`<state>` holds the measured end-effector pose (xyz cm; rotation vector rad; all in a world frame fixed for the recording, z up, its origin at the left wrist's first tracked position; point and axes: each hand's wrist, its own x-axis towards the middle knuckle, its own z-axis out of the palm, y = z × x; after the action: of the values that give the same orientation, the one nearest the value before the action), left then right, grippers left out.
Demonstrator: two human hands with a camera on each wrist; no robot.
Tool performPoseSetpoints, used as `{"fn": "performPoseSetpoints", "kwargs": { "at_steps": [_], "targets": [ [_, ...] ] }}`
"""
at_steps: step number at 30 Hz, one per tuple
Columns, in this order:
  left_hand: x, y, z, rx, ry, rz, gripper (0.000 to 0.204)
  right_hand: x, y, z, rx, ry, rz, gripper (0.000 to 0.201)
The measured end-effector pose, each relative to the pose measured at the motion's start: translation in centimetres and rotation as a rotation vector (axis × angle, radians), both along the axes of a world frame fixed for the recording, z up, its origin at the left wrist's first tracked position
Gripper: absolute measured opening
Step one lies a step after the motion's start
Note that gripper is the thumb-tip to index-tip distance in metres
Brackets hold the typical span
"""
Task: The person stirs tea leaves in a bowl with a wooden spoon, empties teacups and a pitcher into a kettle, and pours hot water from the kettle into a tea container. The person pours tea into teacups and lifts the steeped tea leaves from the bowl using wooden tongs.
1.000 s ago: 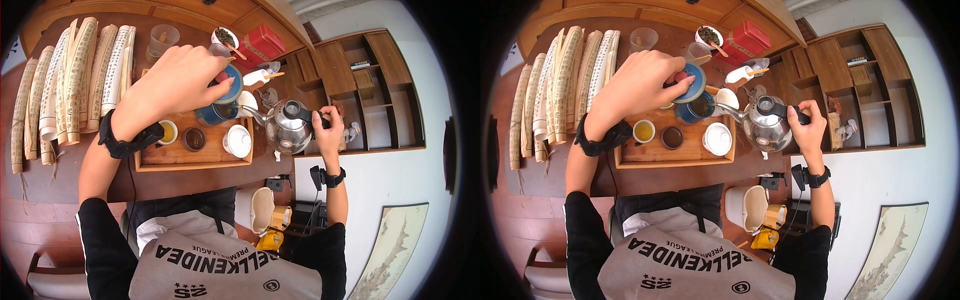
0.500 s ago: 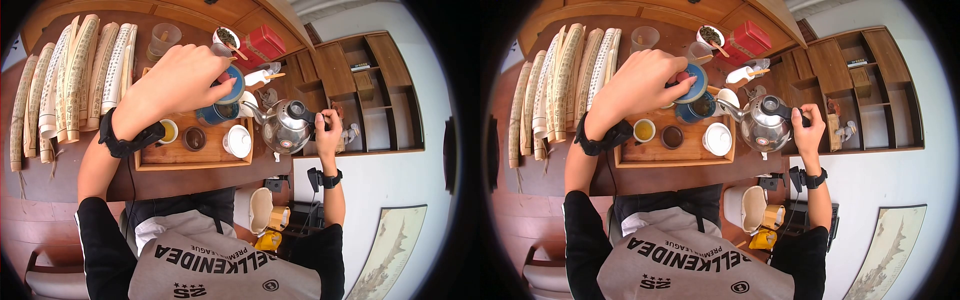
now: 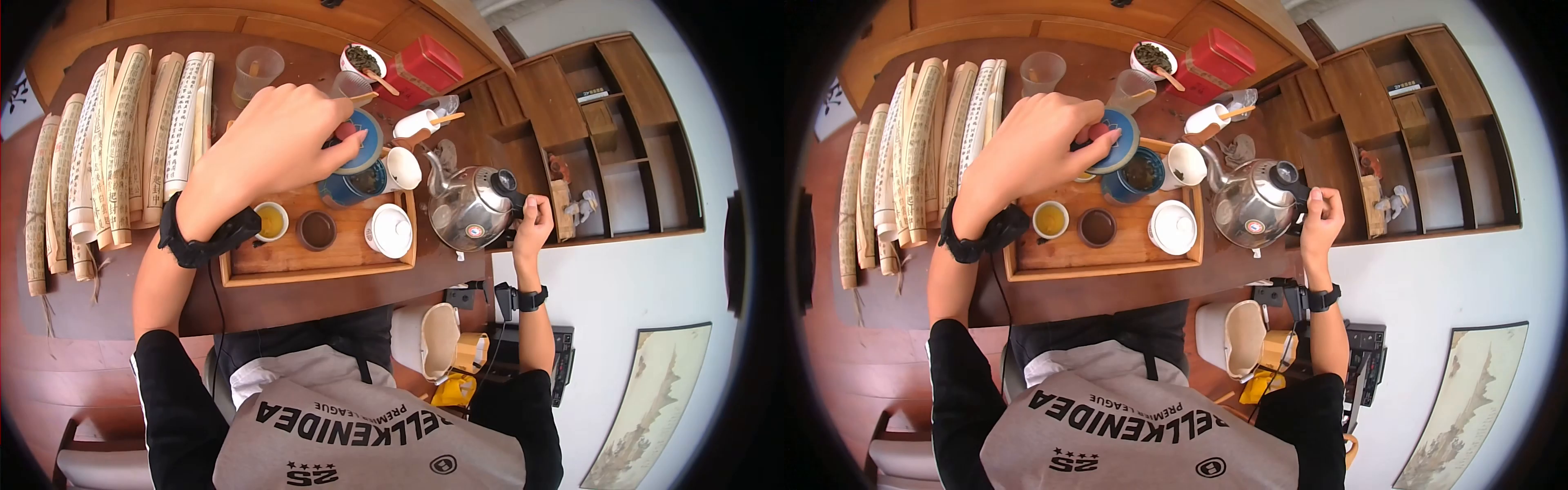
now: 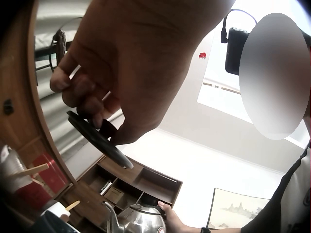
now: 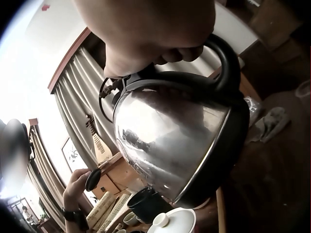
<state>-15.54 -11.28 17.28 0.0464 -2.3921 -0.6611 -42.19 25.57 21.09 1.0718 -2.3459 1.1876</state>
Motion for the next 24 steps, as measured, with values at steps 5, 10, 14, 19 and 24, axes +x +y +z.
{"fn": "performPoseSetpoints", "kwargs": {
  "at_steps": [5,10,14,19,24],
  "targets": [
    [-0.2,0.3,0.5,0.045,-0.024,-0.034,0.033,-1.5,2.7,-3.6,-0.28,-0.141,-0.163,0.023],
    [-1.0,1.0,0.1,0.044,-0.066,-0.024,0.033,-1.2,3.1,-7.5,-0.39,-0.235,-0.254,0.023],
    [-1.2,2.0,0.1,0.054,-0.095,-0.028,0.03,-1.8,2.9,-10.2,-0.463,-0.295,-0.294,0.024],
    [-0.4,3.2,0.8,0.063,-0.127,0.043,0.03,-2.0,1.9,-12.4,-0.508,-0.245,-0.306,0.025],
    [1.6,3.8,1.2,0.078,-0.192,0.14,0.03,-2.5,1.5,-14.7,-0.637,-0.353,-0.303,0.024]
  ]
}}
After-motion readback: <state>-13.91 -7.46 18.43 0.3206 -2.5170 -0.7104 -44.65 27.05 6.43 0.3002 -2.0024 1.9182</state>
